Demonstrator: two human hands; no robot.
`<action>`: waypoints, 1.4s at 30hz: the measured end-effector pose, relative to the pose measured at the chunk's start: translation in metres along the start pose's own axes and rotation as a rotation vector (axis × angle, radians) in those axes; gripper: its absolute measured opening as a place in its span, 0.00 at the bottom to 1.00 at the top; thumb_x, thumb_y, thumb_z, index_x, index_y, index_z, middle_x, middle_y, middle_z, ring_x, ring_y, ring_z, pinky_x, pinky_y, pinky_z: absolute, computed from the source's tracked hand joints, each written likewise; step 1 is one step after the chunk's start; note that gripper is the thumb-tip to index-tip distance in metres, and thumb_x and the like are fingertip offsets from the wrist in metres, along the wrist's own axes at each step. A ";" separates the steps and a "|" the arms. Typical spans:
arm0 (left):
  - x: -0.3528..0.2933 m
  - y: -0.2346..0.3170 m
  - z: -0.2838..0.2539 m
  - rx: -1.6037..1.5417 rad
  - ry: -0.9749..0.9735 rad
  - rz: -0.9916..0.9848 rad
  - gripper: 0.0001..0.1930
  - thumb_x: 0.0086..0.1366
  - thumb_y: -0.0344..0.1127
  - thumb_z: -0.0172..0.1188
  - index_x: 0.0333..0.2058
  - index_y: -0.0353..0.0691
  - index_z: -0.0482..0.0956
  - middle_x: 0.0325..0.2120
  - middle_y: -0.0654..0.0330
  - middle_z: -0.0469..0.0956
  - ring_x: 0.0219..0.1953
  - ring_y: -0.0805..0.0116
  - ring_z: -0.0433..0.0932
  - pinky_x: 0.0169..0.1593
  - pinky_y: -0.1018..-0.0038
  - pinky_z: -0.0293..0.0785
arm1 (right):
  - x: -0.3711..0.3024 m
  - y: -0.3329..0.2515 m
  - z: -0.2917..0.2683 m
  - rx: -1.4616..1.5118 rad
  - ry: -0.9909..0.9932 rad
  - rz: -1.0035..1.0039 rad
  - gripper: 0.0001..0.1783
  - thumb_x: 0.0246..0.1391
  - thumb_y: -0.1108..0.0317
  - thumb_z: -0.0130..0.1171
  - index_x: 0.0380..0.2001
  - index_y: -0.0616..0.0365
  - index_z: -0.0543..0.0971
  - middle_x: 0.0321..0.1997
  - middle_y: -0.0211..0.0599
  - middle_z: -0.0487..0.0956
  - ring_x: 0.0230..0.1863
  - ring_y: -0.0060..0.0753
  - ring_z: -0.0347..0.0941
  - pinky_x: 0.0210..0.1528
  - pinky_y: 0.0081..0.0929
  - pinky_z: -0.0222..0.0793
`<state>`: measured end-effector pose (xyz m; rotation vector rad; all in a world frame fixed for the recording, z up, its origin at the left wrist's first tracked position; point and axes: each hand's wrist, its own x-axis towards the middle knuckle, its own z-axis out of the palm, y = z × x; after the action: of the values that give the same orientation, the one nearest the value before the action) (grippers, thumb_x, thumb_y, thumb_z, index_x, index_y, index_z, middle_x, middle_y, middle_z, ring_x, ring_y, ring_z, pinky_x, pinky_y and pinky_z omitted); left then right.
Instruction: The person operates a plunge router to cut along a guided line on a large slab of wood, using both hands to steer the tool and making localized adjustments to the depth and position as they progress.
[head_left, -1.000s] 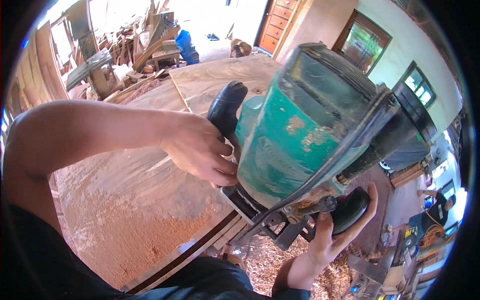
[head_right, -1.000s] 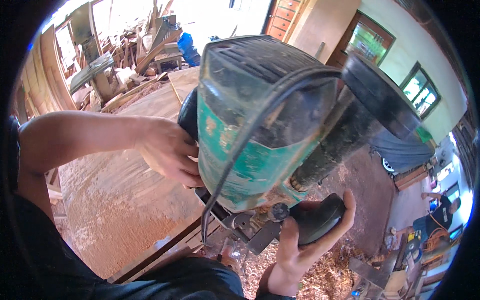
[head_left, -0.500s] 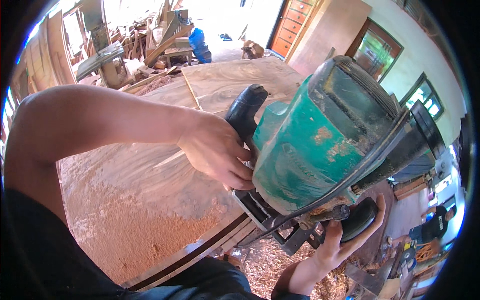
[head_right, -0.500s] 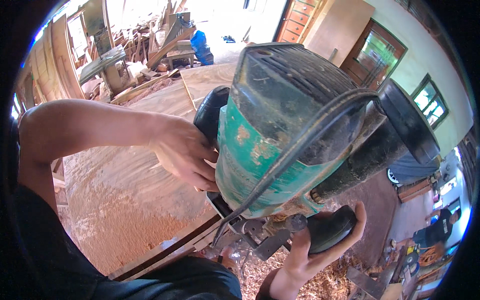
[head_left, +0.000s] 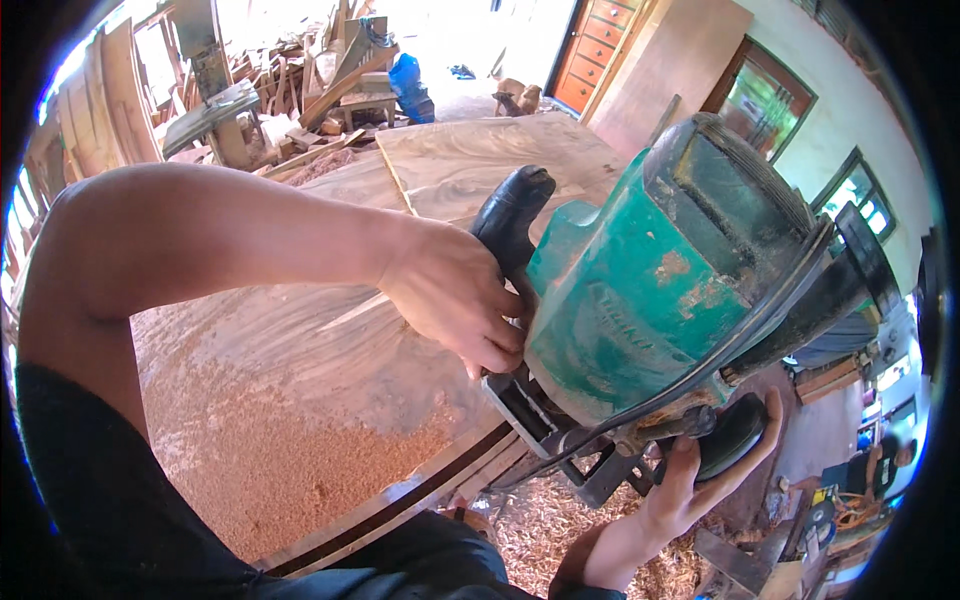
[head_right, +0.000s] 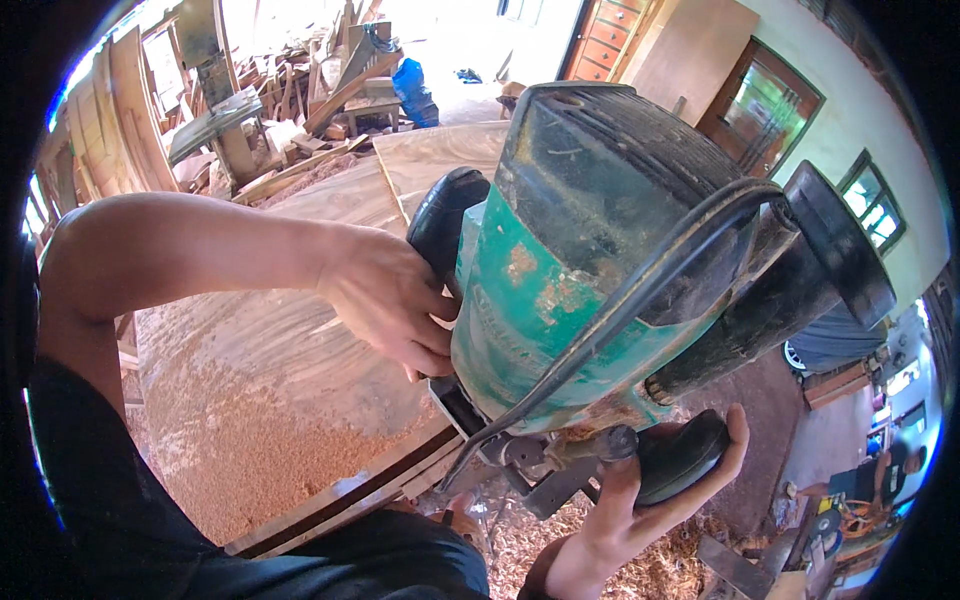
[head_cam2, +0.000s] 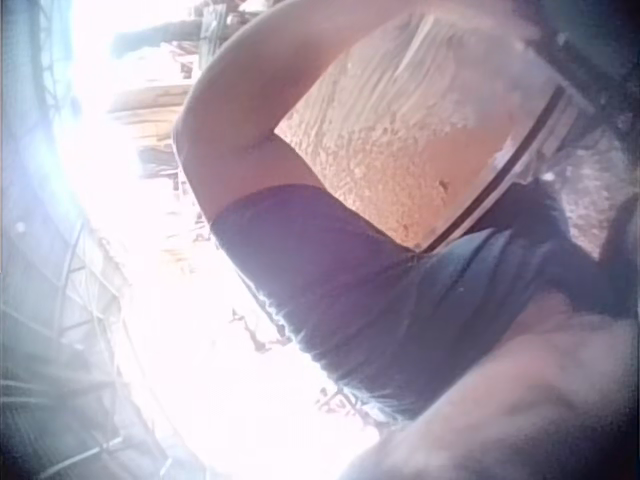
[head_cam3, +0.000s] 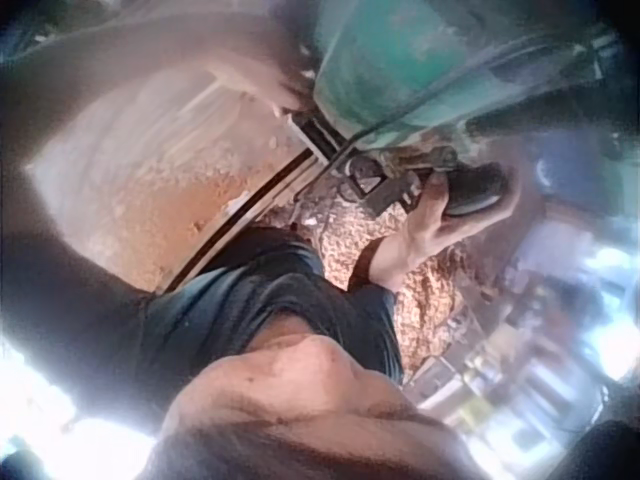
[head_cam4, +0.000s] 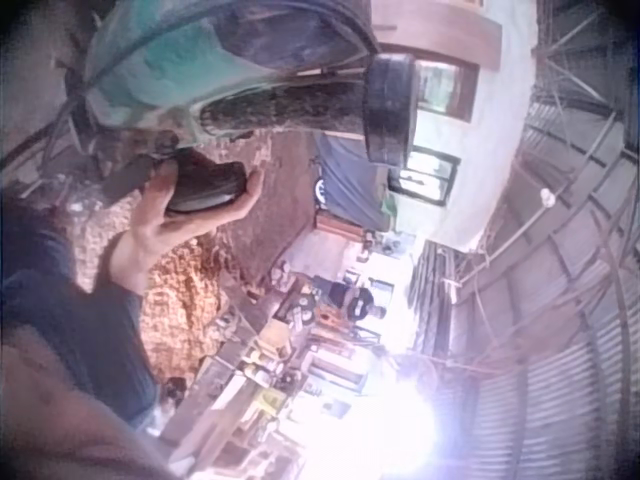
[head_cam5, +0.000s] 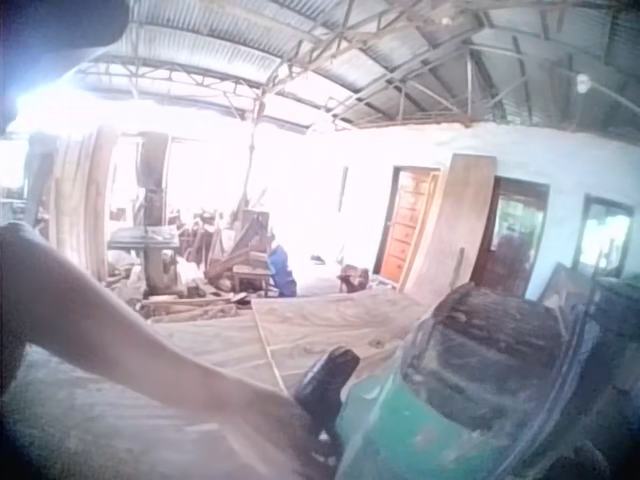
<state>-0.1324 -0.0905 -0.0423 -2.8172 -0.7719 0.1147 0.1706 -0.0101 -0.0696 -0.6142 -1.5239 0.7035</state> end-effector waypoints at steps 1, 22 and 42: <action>0.002 0.000 -0.001 -0.006 -0.006 -0.004 0.17 0.72 0.48 0.54 0.38 0.37 0.75 0.35 0.58 0.79 0.43 0.59 0.81 0.35 0.65 0.83 | 0.000 0.001 0.000 0.001 0.012 0.001 0.48 0.47 0.60 0.61 0.71 0.58 0.57 0.43 0.36 0.69 0.39 0.28 0.67 0.40 0.23 0.66; 0.004 0.072 -0.003 -0.462 0.244 -0.806 0.15 0.67 0.45 0.63 0.46 0.43 0.79 0.37 0.51 0.82 0.40 0.49 0.82 0.43 0.58 0.78 | 0.005 0.006 -0.019 0.101 -0.154 0.013 0.53 0.49 0.53 0.68 0.73 0.61 0.55 0.50 0.39 0.70 0.45 0.29 0.68 0.48 0.25 0.65; 0.030 0.016 0.020 -0.801 1.212 -1.230 0.24 0.58 0.27 0.67 0.55 0.38 0.78 0.42 0.58 0.83 0.43 0.72 0.78 0.48 0.71 0.79 | 0.032 0.043 0.010 0.255 -0.325 0.162 0.51 0.50 0.39 0.66 0.66 0.64 0.62 0.34 0.39 0.78 0.35 0.33 0.77 0.37 0.26 0.74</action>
<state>-0.1010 -0.0850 -0.0658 -1.6060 -2.0715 -2.1001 0.1571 0.0418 -0.0805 -0.4472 -1.6565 1.1462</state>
